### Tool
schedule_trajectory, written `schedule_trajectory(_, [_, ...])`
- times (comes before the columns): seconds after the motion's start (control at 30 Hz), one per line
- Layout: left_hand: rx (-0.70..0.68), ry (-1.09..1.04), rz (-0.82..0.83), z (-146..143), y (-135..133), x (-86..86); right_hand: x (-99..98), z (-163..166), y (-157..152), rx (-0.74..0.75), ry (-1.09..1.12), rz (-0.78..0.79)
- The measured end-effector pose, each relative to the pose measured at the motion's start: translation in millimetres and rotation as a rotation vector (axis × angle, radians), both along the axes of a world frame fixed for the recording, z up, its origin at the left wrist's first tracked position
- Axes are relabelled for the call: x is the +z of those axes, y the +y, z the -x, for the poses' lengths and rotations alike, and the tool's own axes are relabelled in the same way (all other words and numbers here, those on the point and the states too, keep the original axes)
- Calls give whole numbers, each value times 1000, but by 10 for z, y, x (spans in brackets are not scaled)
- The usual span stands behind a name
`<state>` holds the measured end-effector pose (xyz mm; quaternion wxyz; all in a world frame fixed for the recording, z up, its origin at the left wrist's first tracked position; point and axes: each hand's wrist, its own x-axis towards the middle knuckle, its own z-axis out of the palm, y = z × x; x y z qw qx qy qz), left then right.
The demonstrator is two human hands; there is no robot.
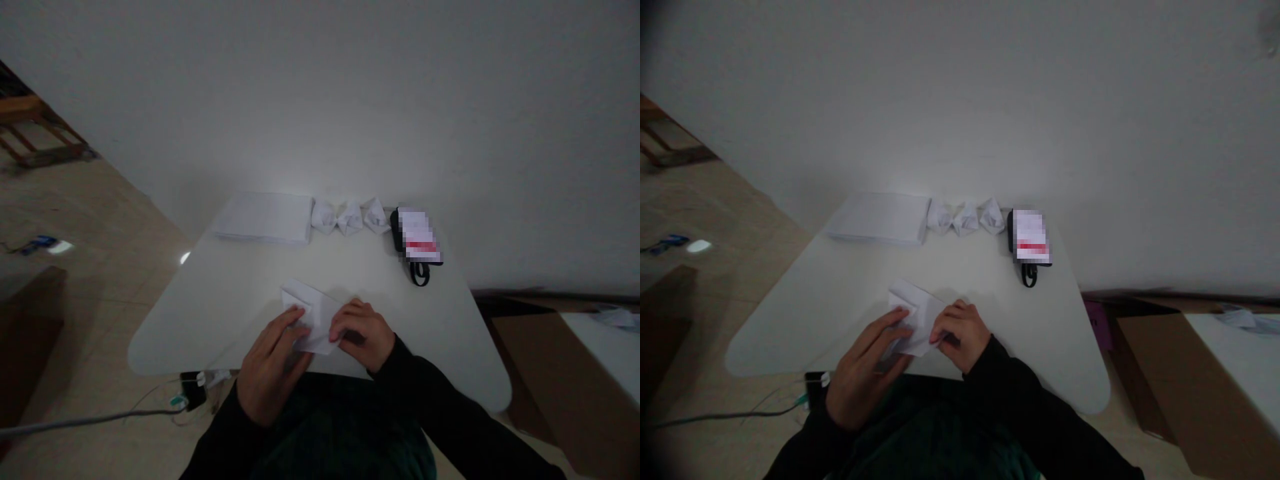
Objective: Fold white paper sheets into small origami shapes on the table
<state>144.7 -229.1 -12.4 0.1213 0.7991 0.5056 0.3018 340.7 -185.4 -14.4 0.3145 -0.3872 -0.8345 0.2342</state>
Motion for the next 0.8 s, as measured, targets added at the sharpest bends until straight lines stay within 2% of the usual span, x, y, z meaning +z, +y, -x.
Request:
schedule_trajectory(0.07, [-28, -10, 11, 44, 0, -9, -15, -35, -45, 102, 47, -26])
schedule_trajectory(0.13, [-53, -31, 33, 75, 1, -8, -25, -64, -86, 98, 83, -26])
schedule_trajectory(0.3, [-29, -91, 67, 64, 17, 25, -14, 1, -76, -32, 81, 27])
schedule_trajectory(0.53, [25, -74, 103, 55, 21, 66, -39, 218, -42, -274, -121, 28])
schedule_trajectory(0.67, [-36, 12, 135, 96, 17, 76, -55, 280, -72, -351, -213, 2])
schedule_trajectory(0.8, [-48, 16, 122, 98, 31, 70, -32, 308, -83, -371, -280, 52])
